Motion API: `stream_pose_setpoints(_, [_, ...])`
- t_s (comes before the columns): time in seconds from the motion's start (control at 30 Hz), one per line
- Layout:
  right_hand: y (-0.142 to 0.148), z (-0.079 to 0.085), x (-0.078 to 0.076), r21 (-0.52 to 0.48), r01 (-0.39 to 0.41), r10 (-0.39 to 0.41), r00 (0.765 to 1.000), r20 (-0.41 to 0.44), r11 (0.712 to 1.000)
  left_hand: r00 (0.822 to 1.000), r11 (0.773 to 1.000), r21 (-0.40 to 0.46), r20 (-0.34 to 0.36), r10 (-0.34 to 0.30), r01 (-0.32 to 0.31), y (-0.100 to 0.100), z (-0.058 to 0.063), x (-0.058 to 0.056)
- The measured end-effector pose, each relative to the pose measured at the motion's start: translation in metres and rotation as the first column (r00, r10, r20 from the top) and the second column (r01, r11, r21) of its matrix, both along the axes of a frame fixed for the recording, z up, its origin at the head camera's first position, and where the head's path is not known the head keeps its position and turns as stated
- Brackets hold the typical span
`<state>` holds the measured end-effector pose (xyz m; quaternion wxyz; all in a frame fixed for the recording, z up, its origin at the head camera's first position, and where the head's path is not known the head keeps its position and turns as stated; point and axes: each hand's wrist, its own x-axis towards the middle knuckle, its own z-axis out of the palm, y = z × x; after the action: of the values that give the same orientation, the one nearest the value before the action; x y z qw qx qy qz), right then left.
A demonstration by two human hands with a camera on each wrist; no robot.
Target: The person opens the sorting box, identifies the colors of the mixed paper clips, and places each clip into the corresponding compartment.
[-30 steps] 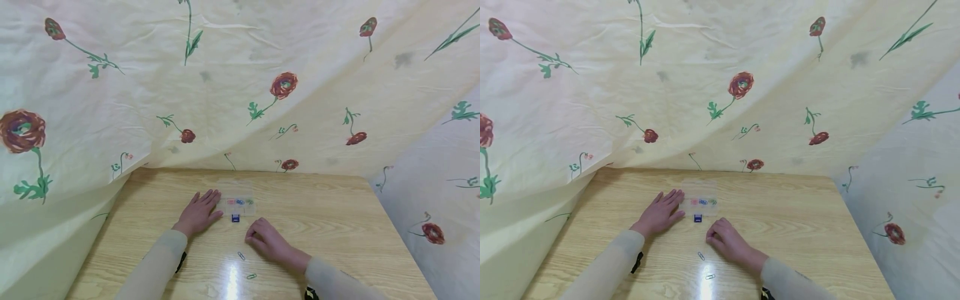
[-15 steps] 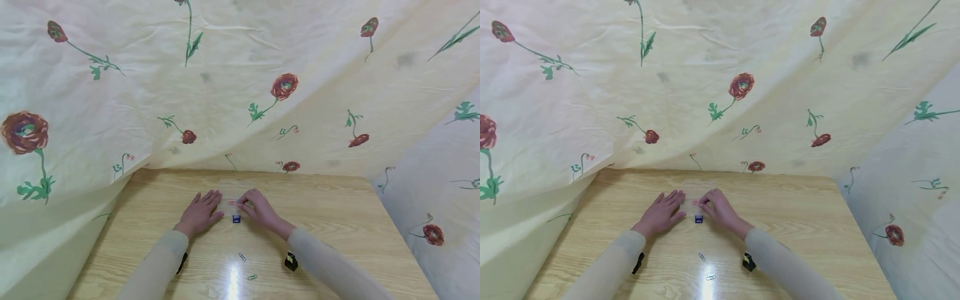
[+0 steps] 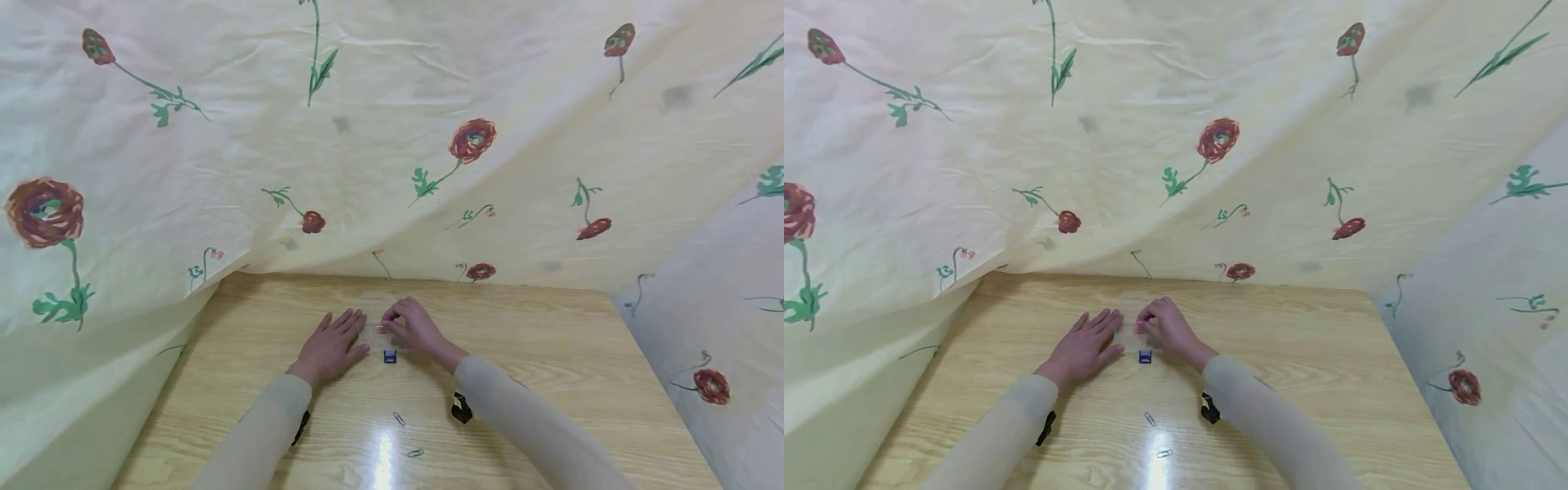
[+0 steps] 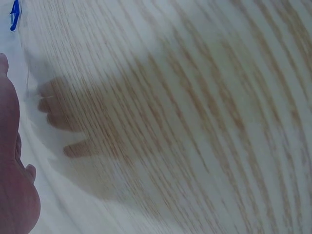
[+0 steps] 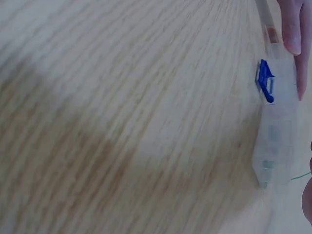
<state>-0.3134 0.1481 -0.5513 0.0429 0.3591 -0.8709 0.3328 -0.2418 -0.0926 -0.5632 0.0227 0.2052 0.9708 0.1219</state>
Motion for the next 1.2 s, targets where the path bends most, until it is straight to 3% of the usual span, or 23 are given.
stream_pose_setpoints(0.37, [0.001,-0.006,-0.009,0.018,0.010,-0.009,1.000,-0.026,1.000,1.000,0.999,-0.037,0.013,0.019,-0.019,0.004,0.000,-0.004])
stream_pose_setpoints(0.6, [0.016,-0.001,-0.003,0.029,0.012,-0.013,0.999,0.042,1.000,0.999,0.999,-0.021,0.016,0.031,-0.031,0.005,0.000,-0.005])
stream_pose_setpoints(1.2, [0.051,-0.007,0.070,0.003,0.030,-0.030,0.992,0.120,1.000,0.999,0.999,-0.042,0.027,0.033,-0.032,0.005,-0.001,-0.008])
